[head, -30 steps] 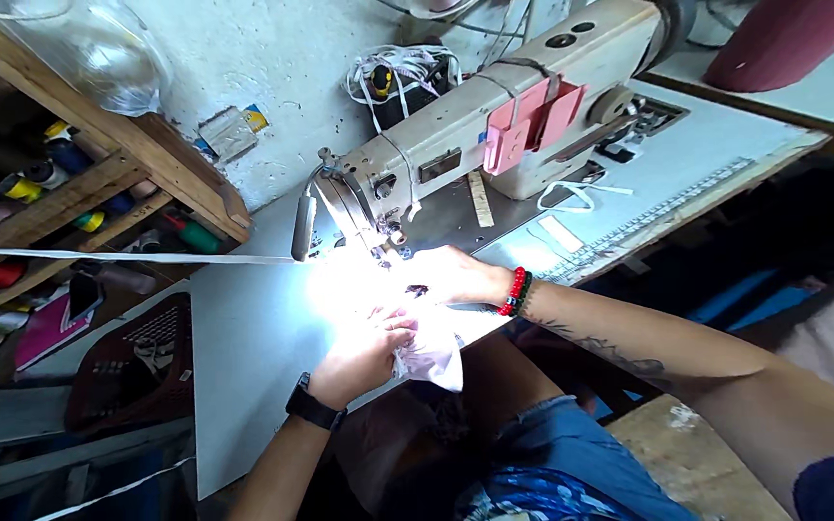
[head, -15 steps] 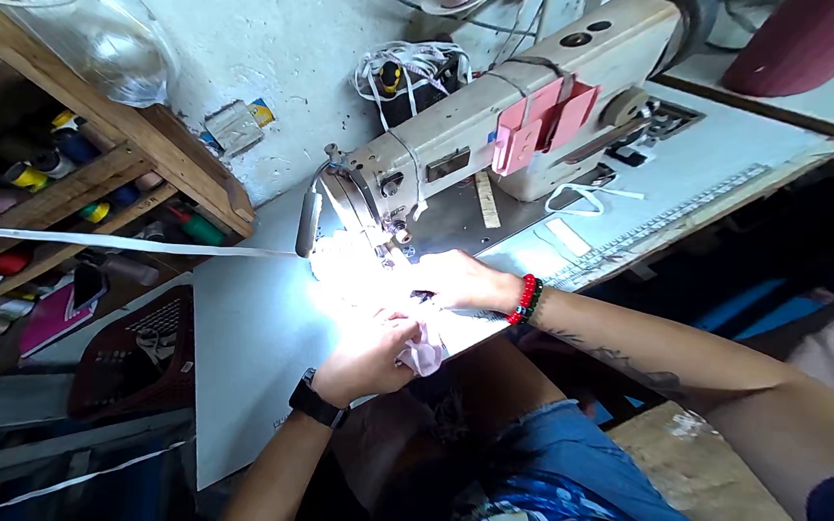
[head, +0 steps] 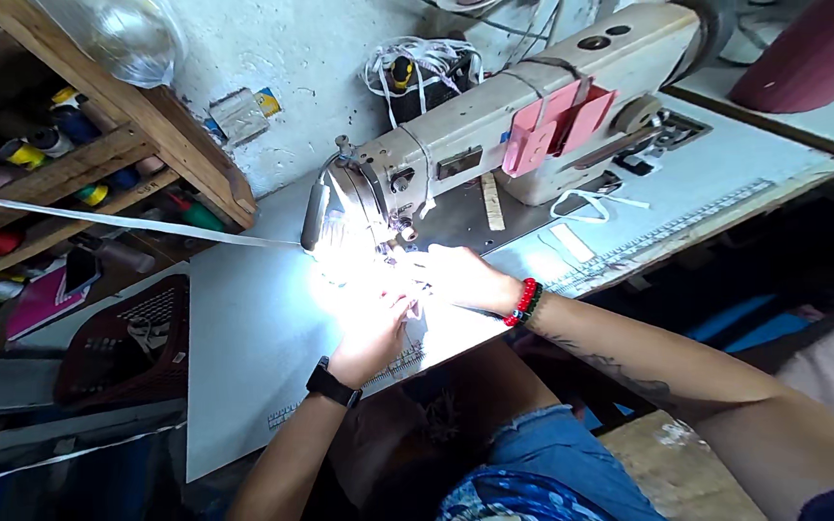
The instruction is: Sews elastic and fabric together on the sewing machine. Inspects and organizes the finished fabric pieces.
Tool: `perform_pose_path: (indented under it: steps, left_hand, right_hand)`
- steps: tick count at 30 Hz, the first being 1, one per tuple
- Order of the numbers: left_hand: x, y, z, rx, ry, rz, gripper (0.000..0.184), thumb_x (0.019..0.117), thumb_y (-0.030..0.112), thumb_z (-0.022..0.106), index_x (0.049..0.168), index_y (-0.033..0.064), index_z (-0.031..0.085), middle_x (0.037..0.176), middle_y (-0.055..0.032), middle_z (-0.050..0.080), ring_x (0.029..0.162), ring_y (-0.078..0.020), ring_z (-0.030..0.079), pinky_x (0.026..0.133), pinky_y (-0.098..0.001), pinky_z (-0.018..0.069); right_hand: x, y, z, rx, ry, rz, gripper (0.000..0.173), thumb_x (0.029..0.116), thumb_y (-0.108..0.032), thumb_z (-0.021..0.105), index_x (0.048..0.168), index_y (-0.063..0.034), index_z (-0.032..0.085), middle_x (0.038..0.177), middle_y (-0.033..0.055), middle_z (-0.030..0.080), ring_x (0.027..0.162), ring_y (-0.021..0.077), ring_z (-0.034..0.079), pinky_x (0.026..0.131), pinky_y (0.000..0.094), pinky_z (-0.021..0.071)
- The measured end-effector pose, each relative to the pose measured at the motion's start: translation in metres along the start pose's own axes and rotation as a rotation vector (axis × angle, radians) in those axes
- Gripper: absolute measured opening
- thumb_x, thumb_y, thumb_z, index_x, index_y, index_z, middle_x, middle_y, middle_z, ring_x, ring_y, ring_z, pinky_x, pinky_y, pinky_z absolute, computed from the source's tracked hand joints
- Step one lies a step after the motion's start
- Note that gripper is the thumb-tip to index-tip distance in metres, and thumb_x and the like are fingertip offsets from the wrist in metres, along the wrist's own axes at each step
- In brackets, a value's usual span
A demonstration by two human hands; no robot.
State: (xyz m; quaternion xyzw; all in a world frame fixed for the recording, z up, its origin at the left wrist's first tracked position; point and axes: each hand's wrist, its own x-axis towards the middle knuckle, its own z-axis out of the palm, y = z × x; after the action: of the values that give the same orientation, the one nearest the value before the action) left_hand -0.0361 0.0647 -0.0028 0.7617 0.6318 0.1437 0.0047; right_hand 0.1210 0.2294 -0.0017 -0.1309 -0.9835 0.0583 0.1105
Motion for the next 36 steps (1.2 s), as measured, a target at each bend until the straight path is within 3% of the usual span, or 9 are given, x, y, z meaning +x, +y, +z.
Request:
perform_pose_path:
  steps: [6, 9, 12, 18, 21, 24, 28, 34, 36]
  left_hand:
    - [0.007, -0.009, 0.008, -0.056, 0.133, -0.045, 0.020, 0.0986, 0.015, 0.062, 0.112, 0.0101, 0.076, 0.131, -0.0076, 0.067, 0.119, -0.0213, 0.065, 0.100, -0.0422, 0.0539]
    - [0.005, -0.012, 0.007, -0.108, 0.218, -0.037, 0.016, 0.0998, 0.018, 0.063, 0.103, 0.0073, 0.076, 0.112, -0.0062, 0.072, 0.100, -0.0165, 0.071, 0.089, -0.0369, 0.0593]
    - [0.005, -0.012, 0.005, -0.137, 0.240, -0.051, 0.015, 0.0959, 0.014, 0.066, 0.103, 0.0021, 0.072, 0.101, -0.0110, 0.072, 0.093, -0.0224, 0.071, 0.085, -0.0423, 0.0595]
    - [0.001, -0.027, 0.004, -0.142, 0.205, 0.052, 0.018, 0.0972, 0.023, 0.068, 0.099, 0.0067, 0.074, 0.102, -0.0059, 0.069, 0.094, -0.0167, 0.067, 0.089, -0.0389, 0.0562]
    - [-0.006, -0.025, 0.000, -0.096, 0.120, 0.114, 0.022, 0.1029, 0.023, 0.059, 0.097, 0.0111, 0.076, 0.107, -0.0009, 0.072, 0.096, -0.0113, 0.069, 0.088, -0.0330, 0.0576]
    - [-0.009, -0.023, -0.001, 0.018, 0.120, 0.113, 0.025, 0.1039, 0.026, 0.055, 0.101, 0.0144, 0.077, 0.106, -0.0007, 0.073, 0.103, -0.0152, 0.067, 0.099, -0.0424, 0.0489]
    - [-0.004, -0.030, -0.002, 0.078, 0.129, 0.060, 0.024, 0.1030, 0.026, 0.056, 0.106, 0.0171, 0.078, 0.108, -0.0014, 0.072, 0.105, -0.0164, 0.065, 0.101, -0.0470, 0.0424]
    - [0.014, -0.048, -0.005, 0.083, 0.102, -0.023, 0.027, 0.1018, 0.024, 0.057, 0.120, 0.0178, 0.076, 0.117, -0.0014, 0.072, 0.115, -0.0185, 0.063, 0.105, -0.0499, 0.0397]
    - [0.019, -0.058, -0.004, 0.057, 0.113, -0.054, 0.028, 0.1018, 0.022, 0.057, 0.121, 0.0168, 0.076, 0.123, -0.0023, 0.071, 0.119, -0.0192, 0.063, 0.107, -0.0519, 0.0396]
  right_hand:
    - [0.001, 0.002, 0.004, 0.060, 0.096, 0.071, 0.039, 0.0906, -0.010, 0.070, 0.129, -0.0179, 0.071, 0.143, 0.0064, 0.061, 0.109, 0.0332, 0.068, 0.084, 0.0525, 0.0569]
    - [-0.007, 0.000, -0.002, 0.484, 0.149, 0.055, 0.031, 0.0861, -0.019, 0.070, 0.116, -0.0116, 0.073, 0.121, 0.0067, 0.069, 0.101, 0.0235, 0.069, 0.083, 0.0493, 0.0571]
    - [-0.013, -0.013, 0.000, 0.602, 0.124, 0.076, 0.039, 0.0893, -0.041, 0.077, 0.110, -0.0075, 0.072, 0.104, 0.0079, 0.070, 0.093, 0.0201, 0.068, 0.083, 0.0451, 0.0570]
    - [-0.022, -0.016, 0.022, 0.327, 0.277, -0.064, 0.014, 0.0857, -0.011, 0.069, 0.097, -0.0087, 0.076, 0.092, 0.0101, 0.072, 0.087, 0.0274, 0.072, 0.068, 0.0491, 0.0579]
    - [-0.032, -0.018, 0.015, 0.178, 0.268, -0.182, 0.018, 0.0857, -0.007, 0.067, 0.100, -0.0131, 0.077, 0.089, 0.0070, 0.074, 0.083, 0.0261, 0.072, 0.064, 0.0469, 0.0577]
    - [-0.036, -0.018, 0.009, 0.095, 0.237, -0.184, 0.021, 0.0871, -0.010, 0.067, 0.105, -0.0137, 0.076, 0.092, 0.0076, 0.073, 0.084, 0.0272, 0.071, 0.062, 0.0457, 0.0565]
    - [-0.024, -0.010, 0.012, 0.057, 0.294, -0.146, 0.012, 0.0867, -0.009, 0.068, 0.097, -0.0116, 0.075, 0.082, 0.0098, 0.065, 0.074, 0.0278, 0.065, 0.052, 0.0405, 0.0506]
    - [-0.007, -0.020, -0.017, 0.168, 0.052, 0.147, 0.019, 0.0899, -0.004, 0.072, 0.109, -0.0044, 0.073, 0.102, 0.0174, 0.064, 0.082, 0.0318, 0.066, 0.069, 0.0470, 0.0552]
    - [0.000, -0.015, -0.012, 0.090, 0.055, 0.093, 0.027, 0.0901, 0.001, 0.069, 0.117, -0.0031, 0.074, 0.117, 0.0172, 0.068, 0.096, 0.0336, 0.066, 0.079, 0.0476, 0.0539]
